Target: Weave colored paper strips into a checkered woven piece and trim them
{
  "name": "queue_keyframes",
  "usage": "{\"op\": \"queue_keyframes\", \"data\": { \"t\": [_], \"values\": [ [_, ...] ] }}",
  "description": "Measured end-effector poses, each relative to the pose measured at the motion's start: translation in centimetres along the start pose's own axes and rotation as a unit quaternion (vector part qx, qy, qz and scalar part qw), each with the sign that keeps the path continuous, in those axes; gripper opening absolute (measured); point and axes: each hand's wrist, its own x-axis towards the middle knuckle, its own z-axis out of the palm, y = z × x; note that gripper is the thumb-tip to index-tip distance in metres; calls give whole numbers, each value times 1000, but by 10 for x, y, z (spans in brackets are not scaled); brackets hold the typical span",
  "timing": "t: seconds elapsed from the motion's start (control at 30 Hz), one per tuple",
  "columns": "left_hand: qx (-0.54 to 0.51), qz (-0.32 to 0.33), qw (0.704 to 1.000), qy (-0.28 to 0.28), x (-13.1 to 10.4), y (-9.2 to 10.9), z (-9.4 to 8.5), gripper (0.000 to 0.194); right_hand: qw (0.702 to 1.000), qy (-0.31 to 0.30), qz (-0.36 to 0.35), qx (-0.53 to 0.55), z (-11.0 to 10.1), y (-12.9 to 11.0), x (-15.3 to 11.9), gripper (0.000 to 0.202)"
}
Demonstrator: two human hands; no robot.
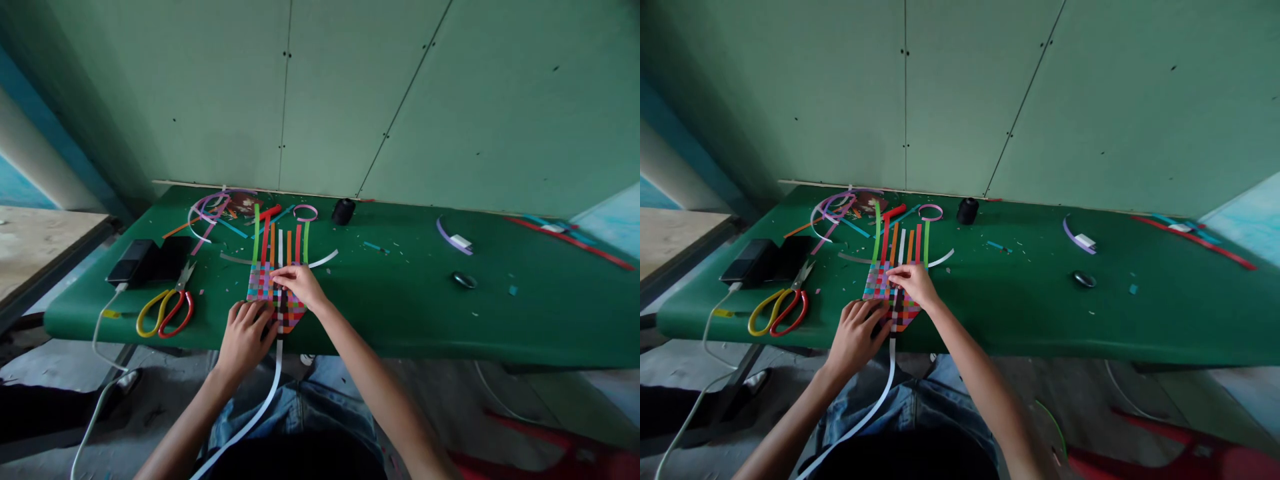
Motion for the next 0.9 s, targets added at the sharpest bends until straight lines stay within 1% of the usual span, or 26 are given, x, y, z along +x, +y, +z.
{"op": "queue_keyframes", "data": {
  "t": [0.07, 0.17, 0.37, 0.53, 0.7, 0.9],
  "values": [
    [14, -11, 1000, -1, 0, 6, 2, 28, 996, 20, -52, -66, 1, -1, -4, 13],
    [30, -22, 999, -2, -1, 13, 5, 32, 987, 9, -99, -125, 0, -1, -13, 14],
    [28, -22, 999, 2, -4, 17, 10, 34, 990, -23, -92, -108, -8, 3, -19, 21],
    [25, -23, 999, 7, -5, 18, 12, 33, 974, -13, -127, -188, -6, -2, -17, 30],
    [20, -22, 1000, 9, -7, 18, 12, 34, 955, 12, -161, -251, -1, 2, -18, 30],
    [16, -25, 1000, 11, -7, 18, 14, 35, 943, -11, -180, -280, -1, 7, -17, 30]
  ]
}}
